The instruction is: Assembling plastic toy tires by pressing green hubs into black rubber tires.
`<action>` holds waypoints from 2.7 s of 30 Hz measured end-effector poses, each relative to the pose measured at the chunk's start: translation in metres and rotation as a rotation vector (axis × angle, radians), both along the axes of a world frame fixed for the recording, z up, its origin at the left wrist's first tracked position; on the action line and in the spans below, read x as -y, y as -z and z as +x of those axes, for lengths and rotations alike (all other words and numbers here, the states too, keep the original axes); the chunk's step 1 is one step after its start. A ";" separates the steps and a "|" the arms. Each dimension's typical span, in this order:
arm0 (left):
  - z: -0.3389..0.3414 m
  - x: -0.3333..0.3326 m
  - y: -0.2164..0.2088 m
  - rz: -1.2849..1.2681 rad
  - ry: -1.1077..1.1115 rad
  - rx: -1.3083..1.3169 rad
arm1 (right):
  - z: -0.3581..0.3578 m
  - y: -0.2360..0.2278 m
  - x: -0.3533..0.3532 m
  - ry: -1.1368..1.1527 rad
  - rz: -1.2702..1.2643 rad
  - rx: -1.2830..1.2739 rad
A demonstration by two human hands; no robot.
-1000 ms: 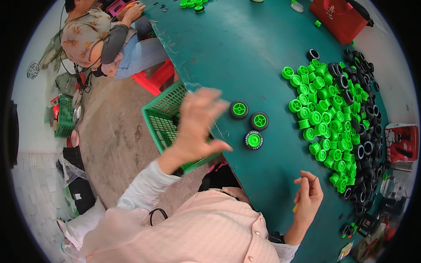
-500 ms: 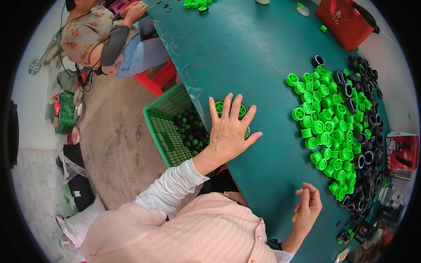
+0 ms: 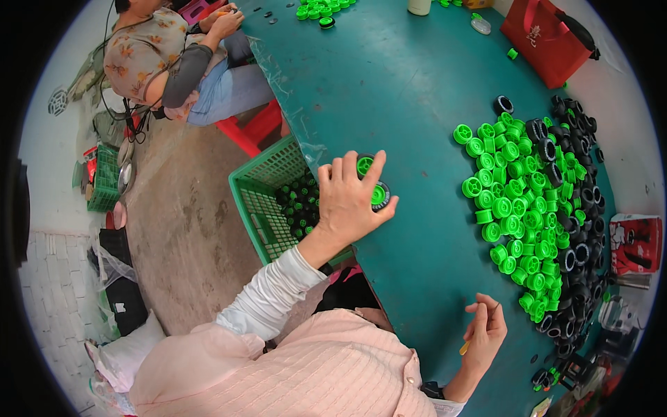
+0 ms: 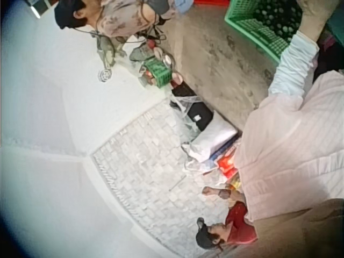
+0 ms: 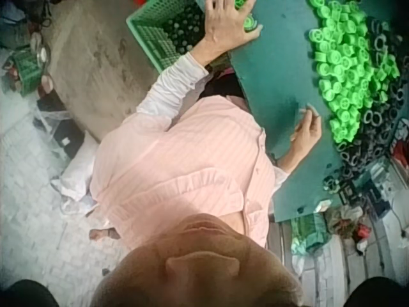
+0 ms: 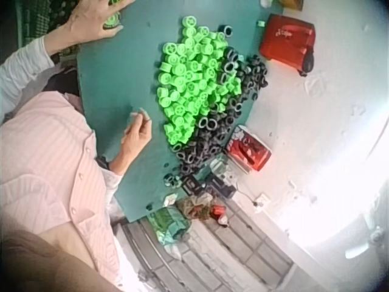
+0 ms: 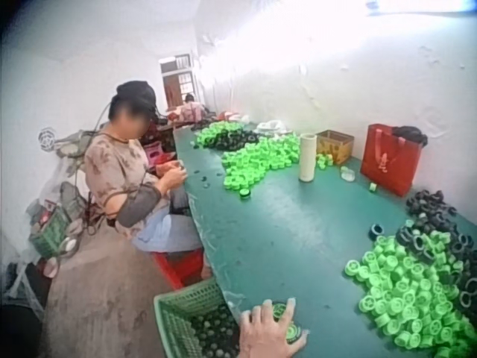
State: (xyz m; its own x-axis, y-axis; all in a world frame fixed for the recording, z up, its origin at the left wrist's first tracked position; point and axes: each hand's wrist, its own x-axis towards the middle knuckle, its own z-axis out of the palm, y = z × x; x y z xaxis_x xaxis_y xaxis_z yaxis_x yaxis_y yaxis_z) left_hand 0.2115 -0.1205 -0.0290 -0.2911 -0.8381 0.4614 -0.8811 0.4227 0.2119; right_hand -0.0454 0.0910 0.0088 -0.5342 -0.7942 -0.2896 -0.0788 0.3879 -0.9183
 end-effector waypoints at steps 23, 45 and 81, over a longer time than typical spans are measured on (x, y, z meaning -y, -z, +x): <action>0.190 -0.027 0.185 0.976 -0.707 -0.882 | -0.006 -0.004 0.001 0.009 -0.014 0.018; -0.047 -0.022 -0.040 0.117 0.446 -0.480 | -0.026 0.006 -0.027 0.077 -0.089 0.078; -0.092 -0.078 0.036 0.393 0.629 -0.651 | -0.010 -0.016 -0.021 -0.099 -0.015 -0.205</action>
